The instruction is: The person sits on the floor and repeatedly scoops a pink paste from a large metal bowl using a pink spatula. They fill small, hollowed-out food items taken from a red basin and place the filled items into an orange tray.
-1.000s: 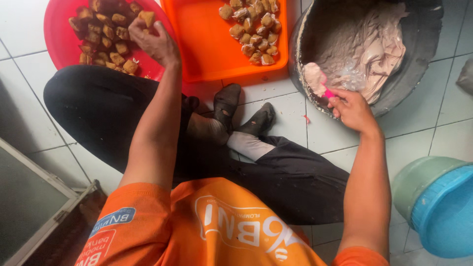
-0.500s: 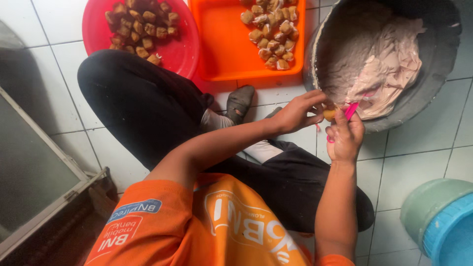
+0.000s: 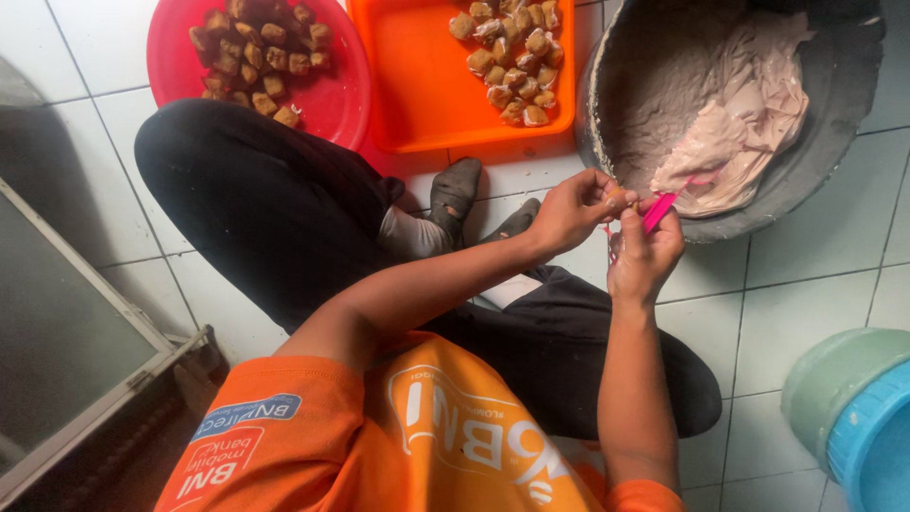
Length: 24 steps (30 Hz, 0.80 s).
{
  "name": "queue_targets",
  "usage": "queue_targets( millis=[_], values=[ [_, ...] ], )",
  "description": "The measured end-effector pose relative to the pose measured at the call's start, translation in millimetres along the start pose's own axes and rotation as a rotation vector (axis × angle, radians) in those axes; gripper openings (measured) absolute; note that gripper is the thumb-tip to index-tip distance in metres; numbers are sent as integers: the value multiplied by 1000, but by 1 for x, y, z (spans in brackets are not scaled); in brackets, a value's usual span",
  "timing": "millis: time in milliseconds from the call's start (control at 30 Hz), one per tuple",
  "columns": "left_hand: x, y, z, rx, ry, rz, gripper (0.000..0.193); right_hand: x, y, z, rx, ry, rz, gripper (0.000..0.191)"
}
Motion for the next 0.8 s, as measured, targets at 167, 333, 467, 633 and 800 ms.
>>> queue_targets(
  millis=[167, 333, 467, 633, 800],
  values=[
    [-6, -22, -10, 191, 97, 206, 25, -3, 2, 4, 80, -124, 70, 6],
    [-6, -26, -11, 200, 211, 181, 23, -8, 7, 8, 93, -145, 222, 3],
    [-9, -16, -10, 146, 287, 85, 25, -12, 10, 0, 164, -93, 280, 5],
    [-17, -9, 3, -48, 320, -87, 24, -6, 19, -7, 60, -61, 68, 9],
    [-24, -28, 23, 41, 61, -86, 24, 1, 25, -15, 153, -27, 51, 42]
  ],
)
Point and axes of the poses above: each hand's wrist, its own z-axis towards the middle knuckle, its own x-axis out of the palm, y = z × x, the point moved 3 cm from there along z, towards the middle knuckle, and after that the axes turned 2 degrees about y, right-handed, at the moved point
